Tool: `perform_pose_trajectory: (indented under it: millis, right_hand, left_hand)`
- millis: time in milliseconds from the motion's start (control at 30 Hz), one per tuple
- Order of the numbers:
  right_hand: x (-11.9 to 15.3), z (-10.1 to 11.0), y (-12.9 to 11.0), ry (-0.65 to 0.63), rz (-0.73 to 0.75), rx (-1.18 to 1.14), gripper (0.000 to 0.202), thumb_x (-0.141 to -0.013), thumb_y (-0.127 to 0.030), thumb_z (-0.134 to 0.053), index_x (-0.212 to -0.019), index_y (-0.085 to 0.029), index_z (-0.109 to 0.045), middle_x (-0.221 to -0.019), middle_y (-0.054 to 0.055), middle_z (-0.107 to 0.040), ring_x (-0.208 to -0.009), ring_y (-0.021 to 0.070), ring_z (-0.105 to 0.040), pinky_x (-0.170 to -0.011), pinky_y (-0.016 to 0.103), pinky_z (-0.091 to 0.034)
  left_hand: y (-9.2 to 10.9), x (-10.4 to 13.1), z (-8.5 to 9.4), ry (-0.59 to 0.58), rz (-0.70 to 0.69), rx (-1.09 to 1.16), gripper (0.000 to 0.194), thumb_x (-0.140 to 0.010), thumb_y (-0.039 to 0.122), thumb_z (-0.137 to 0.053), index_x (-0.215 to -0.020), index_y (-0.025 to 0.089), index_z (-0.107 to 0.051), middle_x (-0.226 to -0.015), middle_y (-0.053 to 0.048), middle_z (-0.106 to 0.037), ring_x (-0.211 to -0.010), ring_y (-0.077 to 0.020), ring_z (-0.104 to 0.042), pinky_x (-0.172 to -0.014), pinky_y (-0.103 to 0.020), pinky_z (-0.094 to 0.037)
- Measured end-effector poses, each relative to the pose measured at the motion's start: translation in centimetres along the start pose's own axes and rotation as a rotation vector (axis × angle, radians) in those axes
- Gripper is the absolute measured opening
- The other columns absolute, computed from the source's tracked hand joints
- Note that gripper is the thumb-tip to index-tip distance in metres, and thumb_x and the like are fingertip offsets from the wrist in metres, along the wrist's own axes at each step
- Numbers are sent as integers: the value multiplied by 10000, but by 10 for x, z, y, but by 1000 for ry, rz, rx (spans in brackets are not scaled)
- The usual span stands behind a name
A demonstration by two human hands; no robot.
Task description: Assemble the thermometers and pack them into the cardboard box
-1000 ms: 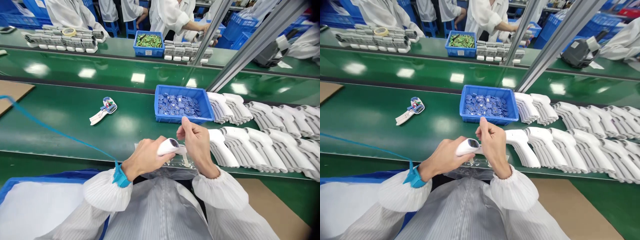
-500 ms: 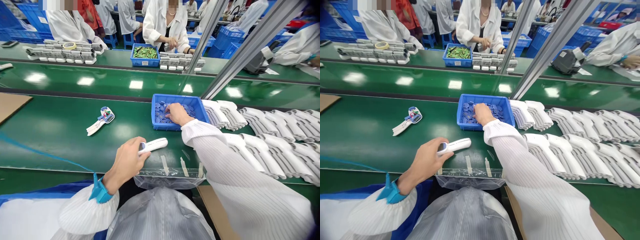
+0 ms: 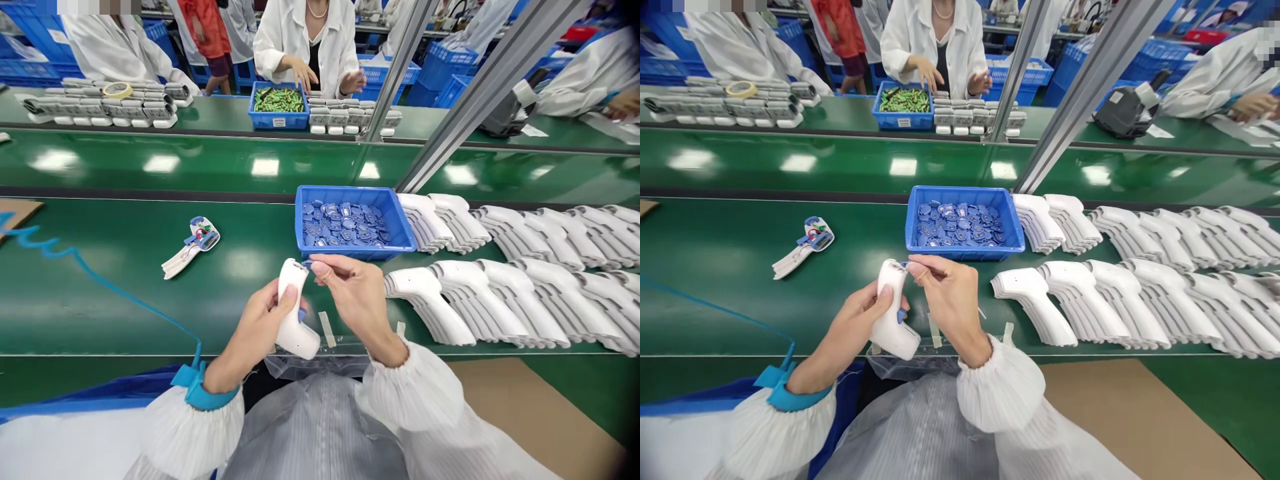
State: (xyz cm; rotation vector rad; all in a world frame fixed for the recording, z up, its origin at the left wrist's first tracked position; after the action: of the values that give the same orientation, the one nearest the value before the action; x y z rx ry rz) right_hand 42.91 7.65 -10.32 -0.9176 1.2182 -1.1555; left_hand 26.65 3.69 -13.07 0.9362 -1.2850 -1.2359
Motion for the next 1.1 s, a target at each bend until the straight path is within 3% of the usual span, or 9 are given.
perform_pose_trajectory:
  millis: [100, 267, 400, 500, 633, 733, 800, 900, 1100]
  right_hand:
    - [16, 0, 12, 19, -36, -57, 242, -829, -409, -746, -981, -233, -813, -888, 36, -796, -768, 188, -732, -748, 320, -597]
    - [18, 8, 19, -18, 21, -106, 185, -844, -374, -742, -976, -262, -808, -1066, 37, -782, -965, 216, -737, -928, 393, -585]
    - [19, 13, 16, -211, 18, -10, 287, -900, -403, -680, -1135, -264, -765, -1173, 38, -753, -1076, 226, -712, -983, 409, -565]
    - [22, 17, 9, -289, 47, 157, 374, -955, -426, -602, -1282, -268, -691, -1203, 42, -741, -1064, 226, -708, -916, 396, -583]
    - [25, 19, -3, -259, 237, 339, 331, -982, -333, -576, -1281, -243, -686, -1103, 42, -768, -944, 205, -717, -844, 357, -578]
    - [29, 17, -7, -206, 411, 427, 295, -1011, -283, -526, -1250, -196, -677, -1117, 67, -755, -954, 199, -698, -851, 343, -555]
    - [34, 16, -6, -159, 490, 493, 275, -1033, -258, -469, -1192, -158, -670, -1025, 80, -752, -864, 186, -673, -778, 328, -538]
    - [39, 20, 0, -139, 476, 609, 261, -1048, -275, -429, -1108, -158, -655, -827, 48, -693, -692, 163, -581, -627, 298, -474]
    - [51, 31, 8, -342, 382, 682, 278, -1065, -355, -372, -1104, -176, -581, -880, 40, -604, -723, 159, -534, -640, 302, -446]
  left_hand:
    - [3, 1, -9, -53, 39, 28, 518, -936, 640, -501, -934, 135, -618, -760, -37, -622, -573, -113, -517, -515, -229, -383]
    - [4, 4, -11, -181, 52, -65, 536, -954, 647, -454, -861, 140, -602, -731, -32, -616, -556, -113, -515, -512, -236, -371]
    - [13, 5, -2, -120, -144, -346, 443, -979, 563, -480, -1161, 189, -632, -885, -29, -682, -726, -156, -588, -644, -260, -434]
    - [20, 7, 0, -91, -216, -590, 479, -993, 541, -461, -1379, 267, -541, -988, -25, -699, -827, -194, -622, -743, -298, -467]
    - [24, 8, -2, -75, -274, -777, 504, -1021, 535, -387, -1455, 294, -477, -1033, -49, -699, -927, -240, -648, -846, -357, -476]
    - [24, 5, -6, -51, -370, -834, 475, -1038, 513, -353, -1405, 267, -527, -1048, -64, -708, -948, -245, -655, -859, -365, -466]
    - [22, 3, -8, -22, -418, -925, 440, -1036, 506, -360, -1256, 230, -622, -951, -64, -720, -855, -241, -661, -787, -356, -456]
    - [18, -1, -13, -8, -487, -1061, 425, -1030, 511, -373, -1094, 206, -662, -838, -58, -721, -740, -231, -648, -698, -347, -418]
    - [24, 1, -20, -111, -674, -1097, 353, -1032, 466, -423, -1159, 219, -641, -973, -49, -733, -857, -215, -624, -749, -351, -399]
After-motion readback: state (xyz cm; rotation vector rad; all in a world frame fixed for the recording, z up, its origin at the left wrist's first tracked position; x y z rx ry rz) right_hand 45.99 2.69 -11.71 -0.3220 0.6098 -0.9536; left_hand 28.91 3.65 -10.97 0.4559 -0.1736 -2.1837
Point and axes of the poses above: each hand's wrist, its own x-axis away from the middle knuckle, its own z-axis out of the back of the hand, y = z × x, the point moved 4 cm from there along -x, towards the middle knuckle
